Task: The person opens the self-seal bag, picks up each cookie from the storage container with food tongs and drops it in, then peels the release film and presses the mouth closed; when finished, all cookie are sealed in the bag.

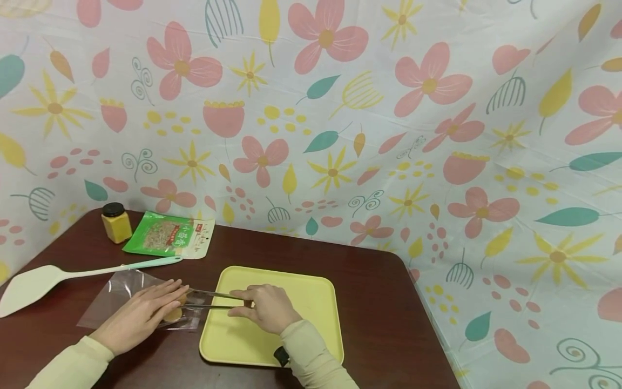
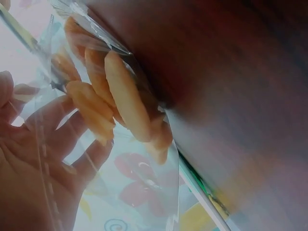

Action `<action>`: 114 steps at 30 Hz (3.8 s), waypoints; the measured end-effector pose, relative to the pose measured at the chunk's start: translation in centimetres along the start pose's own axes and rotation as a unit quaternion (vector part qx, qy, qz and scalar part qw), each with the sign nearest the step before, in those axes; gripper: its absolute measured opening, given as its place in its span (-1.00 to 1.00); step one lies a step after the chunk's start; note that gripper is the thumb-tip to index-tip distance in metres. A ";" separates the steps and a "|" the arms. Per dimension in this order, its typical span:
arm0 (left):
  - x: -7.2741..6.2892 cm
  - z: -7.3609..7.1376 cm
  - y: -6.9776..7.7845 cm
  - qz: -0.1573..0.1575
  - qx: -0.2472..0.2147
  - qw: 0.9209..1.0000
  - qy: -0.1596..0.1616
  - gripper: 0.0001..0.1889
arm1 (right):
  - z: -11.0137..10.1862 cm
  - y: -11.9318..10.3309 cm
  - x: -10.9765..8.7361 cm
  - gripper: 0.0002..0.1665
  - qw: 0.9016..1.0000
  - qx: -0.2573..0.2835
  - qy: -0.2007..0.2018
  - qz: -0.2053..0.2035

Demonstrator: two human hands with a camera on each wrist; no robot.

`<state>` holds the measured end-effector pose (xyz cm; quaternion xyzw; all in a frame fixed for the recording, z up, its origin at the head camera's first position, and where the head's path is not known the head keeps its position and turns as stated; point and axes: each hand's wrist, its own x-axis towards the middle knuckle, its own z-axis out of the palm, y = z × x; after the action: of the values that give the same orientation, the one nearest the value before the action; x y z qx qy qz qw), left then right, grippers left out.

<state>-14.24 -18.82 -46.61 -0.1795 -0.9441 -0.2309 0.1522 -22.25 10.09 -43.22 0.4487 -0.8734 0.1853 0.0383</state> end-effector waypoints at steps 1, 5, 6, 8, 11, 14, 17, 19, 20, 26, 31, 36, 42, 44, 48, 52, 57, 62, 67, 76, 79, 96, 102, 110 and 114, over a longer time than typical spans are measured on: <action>0.0 0.0 0.0 -0.001 -0.001 1.000 0.000 -0.62 | 0.0 0.0 0.1 -0.47 1.000 0.000 -0.001 0.000; 0.0 0.0 -0.1 0.004 0.006 1.000 0.000 -0.61 | 0.1 -0.2 0.3 -0.46 1.000 0.000 -0.003 0.003; -0.1 0.0 -0.2 0.006 0.009 1.000 -0.002 -0.61 | 0.1 -0.3 0.4 -0.46 1.000 -0.001 -0.004 0.004; -0.1 -0.1 -0.1 0.009 0.015 1.000 -0.006 -0.61 | 0.0 -0.5 0.5 -0.46 1.000 0.000 -0.007 0.006; -0.1 -0.1 -0.1 0.011 0.020 1.000 -0.011 -0.61 | -0.1 -0.7 0.6 -0.46 1.000 0.002 -0.015 0.010; -0.2 -0.2 0.0 0.003 0.014 1.000 -0.009 -0.63 | -0.2 -0.8 0.7 -0.44 0.999 0.008 -0.031 0.019; -0.1 -0.2 0.0 -0.005 0.009 1.000 0.001 -0.66 | -0.3 -0.8 0.7 -0.42 0.998 0.017 -0.048 0.032; -0.1 -0.2 0.1 -0.011 0.005 1.000 0.005 -0.67 | -0.3 -0.8 0.6 -0.41 0.997 0.018 -0.057 0.039; -0.1 -0.2 0.0 -0.011 0.007 1.000 0.007 -0.68 | -0.3 -0.7 0.6 -0.41 0.997 0.019 -0.059 0.041; -0.1 -0.4 0.1 -0.016 0.002 1.000 0.015 -0.69 | 0.0 -0.4 0.3 -0.40 0.997 0.018 -0.058 0.043; -0.1 -0.6 0.0 -0.018 -0.002 1.000 0.021 -0.70 | -0.4 -0.2 -0.1 -0.40 0.998 0.019 -0.048 0.044; -0.1 -0.6 0.0 -0.017 -0.003 1.000 0.021 -0.70 | -0.8 0.0 -1.0 -0.40 0.998 0.012 -0.043 0.044; -0.1 -0.5 0.1 -0.009 0.001 1.000 0.028 -0.70 | -1.4 0.7 -2.5 -0.38 0.998 0.010 -0.037 0.058; -0.1 -0.5 0.1 -0.010 0.002 1.000 0.030 -0.70 | -1.7 1.0 -2.9 -0.38 0.997 0.014 -0.035 0.066; -0.2 -0.5 0.0 -0.016 0.001 0.999 0.029 -0.70 | -2.2 1.4 -3.9 -0.39 0.997 0.015 -0.032 0.076; -0.2 -0.5 -0.1 -0.018 0.003 0.999 0.027 -0.70 | -2.6 1.5 -4.8 -0.42 0.997 0.004 -0.021 0.075; -0.3 -0.6 0.0 -0.017 0.003 0.999 0.026 -0.70 | -3.3 1.6 -5.9 -0.46 0.997 0.003 -0.005 0.075; -0.3 -0.6 0.2 -0.021 -0.003 0.999 0.029 -0.69 | -3.8 1.9 -7.0 -0.46 0.996 0.019 0.003 0.092; -0.2 -0.5 0.1 -0.018 0.000 0.999 0.031 -0.69 | -4.5 2.4 -8.4 -0.48 0.992 0.030 0.015 0.122; -0.2 -0.4 0.0 -0.010 0.005 0.999 0.033 -0.69 | -6.1 4.2 -11.9 -0.45 0.979 0.028 0.045 0.198; -0.3 -0.3 0.0 -0.009 0.006 0.999 0.037 -0.69 | -6.8 4.9 -13.4 -0.47 0.970 0.026 0.062 0.235; -0.5 -0.2 -0.1 0.003 0.014 0.999 0.047 -0.72 | -7.8 9.7 -22.3 -0.22 0.900 0.007 0.074 0.429; -0.3 -0.3 0.1 0.006 0.011 0.999 0.051 -0.72 | -7.5 10.6 -24.3 -0.30 0.887 0.015 0.069 0.457; -0.2 -0.5 0.0 -0.003 0.007 1.000 0.030 -0.72 | -7.1 11.0 -24.9 -0.37 0.884 0.023 0.073 0.462; -0.2 -0.5 0.0 -0.005 0.005 0.999 0.031 -0.71 | -6.9 11.1 -24.8 -0.36 0.886 0.031 0.065 0.458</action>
<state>-13.99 -19.11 -46.26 -0.1671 -0.9409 -0.2322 0.1813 -17.04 37.52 -45.85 -0.0137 -0.9711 0.2381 -0.0078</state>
